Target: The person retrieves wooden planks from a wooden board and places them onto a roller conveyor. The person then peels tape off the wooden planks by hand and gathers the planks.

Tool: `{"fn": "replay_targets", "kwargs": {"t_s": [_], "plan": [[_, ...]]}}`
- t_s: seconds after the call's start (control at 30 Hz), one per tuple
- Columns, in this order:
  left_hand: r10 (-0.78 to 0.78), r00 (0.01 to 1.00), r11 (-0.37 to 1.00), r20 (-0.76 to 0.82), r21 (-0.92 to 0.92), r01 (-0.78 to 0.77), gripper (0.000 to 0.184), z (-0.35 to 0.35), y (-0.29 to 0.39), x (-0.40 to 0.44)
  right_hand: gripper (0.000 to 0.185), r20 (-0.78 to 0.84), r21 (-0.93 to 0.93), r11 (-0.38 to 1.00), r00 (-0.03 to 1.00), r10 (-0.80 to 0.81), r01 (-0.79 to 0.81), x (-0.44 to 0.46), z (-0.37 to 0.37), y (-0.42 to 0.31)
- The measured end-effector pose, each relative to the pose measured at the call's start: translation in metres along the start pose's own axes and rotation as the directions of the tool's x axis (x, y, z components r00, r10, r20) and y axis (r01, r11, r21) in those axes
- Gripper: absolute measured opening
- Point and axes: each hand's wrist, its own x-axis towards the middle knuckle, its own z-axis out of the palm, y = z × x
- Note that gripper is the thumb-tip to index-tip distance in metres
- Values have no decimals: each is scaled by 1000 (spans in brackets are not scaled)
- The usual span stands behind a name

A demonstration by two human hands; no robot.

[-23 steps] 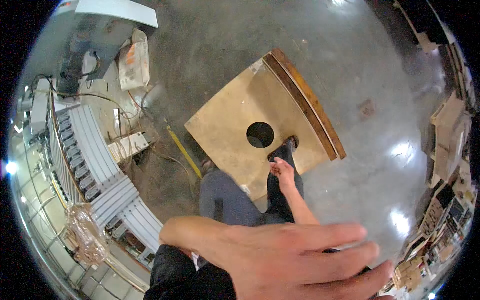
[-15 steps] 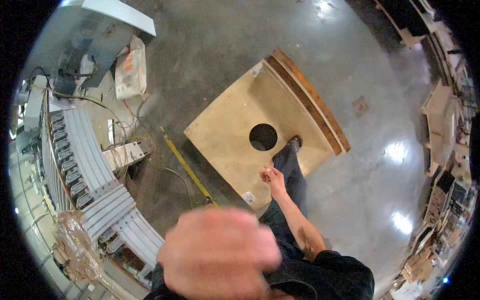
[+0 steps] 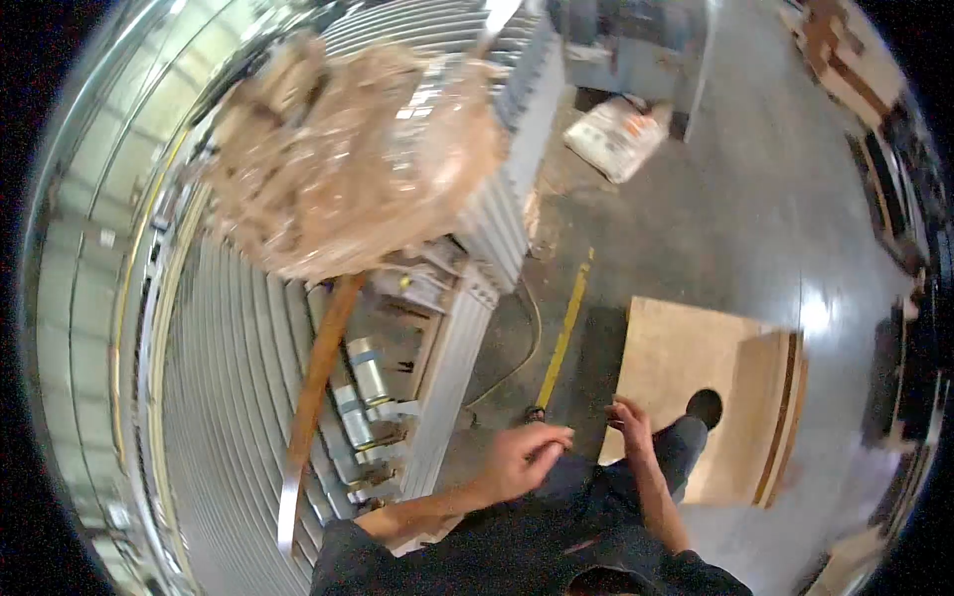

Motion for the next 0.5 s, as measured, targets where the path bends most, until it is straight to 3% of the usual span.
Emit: {"fn": "replay_targets", "kwargs": {"t_s": [0.07,0.1,0.2,0.23,0.27,0.33,0.4,0.47,0.5], "plan": [[-42,967,999,-253,17,48,21,-50,13,-16,56,189,-115,989,979,-73,96,-7,61,-62],[-32,927,991,-375,108,77,22,-75,24,-24,59,245,-139,987,969,-38,74,-9,87,-87],[116,697,895,-708,378,235,37,-152,0,-68,60,435,-237,959,900,-39,156,2,163,-114],[212,653,752,-727,548,366,47,-182,-11,-84,41,461,-230,962,887,-27,149,3,187,-124],[307,624,563,-719,665,490,58,-208,-26,-102,40,505,-243,959,863,-6,149,3,205,-129],[153,548,545,-822,533,647,78,-248,-54,-147,39,603,-248,954,798,18,167,11,239,-137],[-55,528,365,-848,475,801,88,-277,-103,-205,36,754,-240,927,657,-8,287,32,255,-113],[-200,486,510,-851,333,793,88,-294,-113,-240,34,858,-222,890,514,-17,399,46,300,-118],[-260,481,588,-837,258,766,88,-293,-107,-254,32,888,-346,692,460,23,634,54,313,-122]]}}
